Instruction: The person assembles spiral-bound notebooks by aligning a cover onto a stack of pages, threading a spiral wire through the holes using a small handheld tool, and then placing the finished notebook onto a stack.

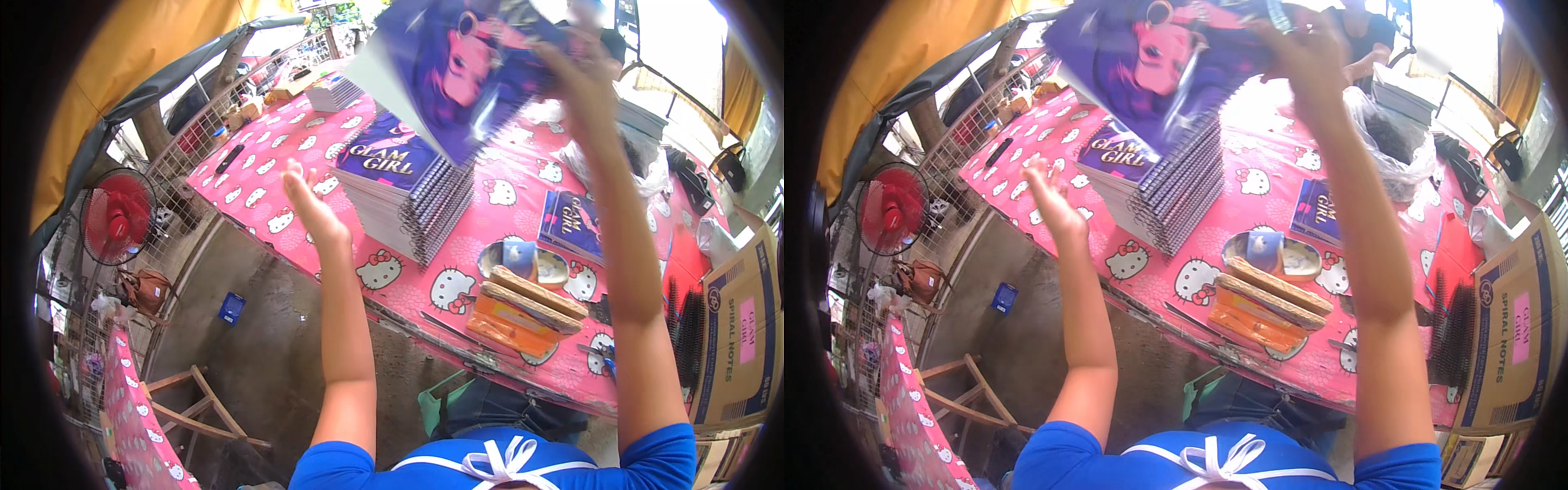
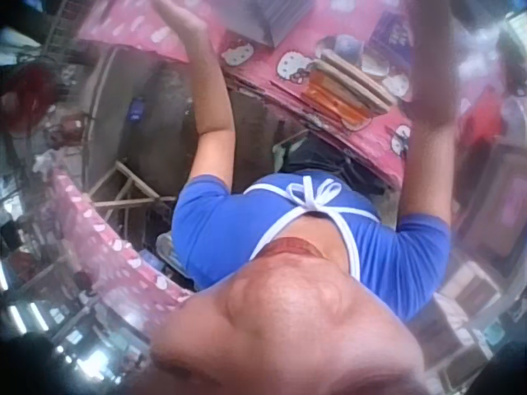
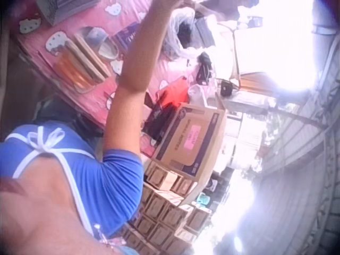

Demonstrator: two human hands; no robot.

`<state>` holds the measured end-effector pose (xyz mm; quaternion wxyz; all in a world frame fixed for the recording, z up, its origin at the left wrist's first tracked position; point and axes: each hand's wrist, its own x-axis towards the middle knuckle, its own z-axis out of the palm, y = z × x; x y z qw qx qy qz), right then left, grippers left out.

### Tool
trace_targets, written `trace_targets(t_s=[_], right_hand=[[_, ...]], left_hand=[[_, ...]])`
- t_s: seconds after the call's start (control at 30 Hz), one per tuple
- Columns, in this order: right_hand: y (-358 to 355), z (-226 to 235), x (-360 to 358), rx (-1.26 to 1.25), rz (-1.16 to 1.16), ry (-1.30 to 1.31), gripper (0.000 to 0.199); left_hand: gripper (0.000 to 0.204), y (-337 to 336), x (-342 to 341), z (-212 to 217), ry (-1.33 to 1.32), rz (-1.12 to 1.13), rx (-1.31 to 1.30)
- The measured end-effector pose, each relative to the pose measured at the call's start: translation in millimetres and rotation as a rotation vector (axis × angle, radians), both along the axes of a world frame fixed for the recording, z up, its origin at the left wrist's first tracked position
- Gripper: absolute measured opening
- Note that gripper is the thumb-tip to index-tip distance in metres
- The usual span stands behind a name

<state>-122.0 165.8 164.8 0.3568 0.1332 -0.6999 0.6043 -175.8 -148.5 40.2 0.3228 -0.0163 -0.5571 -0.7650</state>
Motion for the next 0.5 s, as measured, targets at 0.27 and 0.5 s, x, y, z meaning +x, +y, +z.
trace_targets(t_s=[0.27, 0.5], right_hand=[[-40, -127, -125, 0.342, -0.196, -0.135, 0.043], [-38, -135, -140, 0.283, -0.242, -0.156, 0.045]], left_hand=[[0.069, 18, -73, -19, -0.021, -0.083, -0.057], [0.060, 34, -75, -5, 0.033, 0.123, -0.002]])
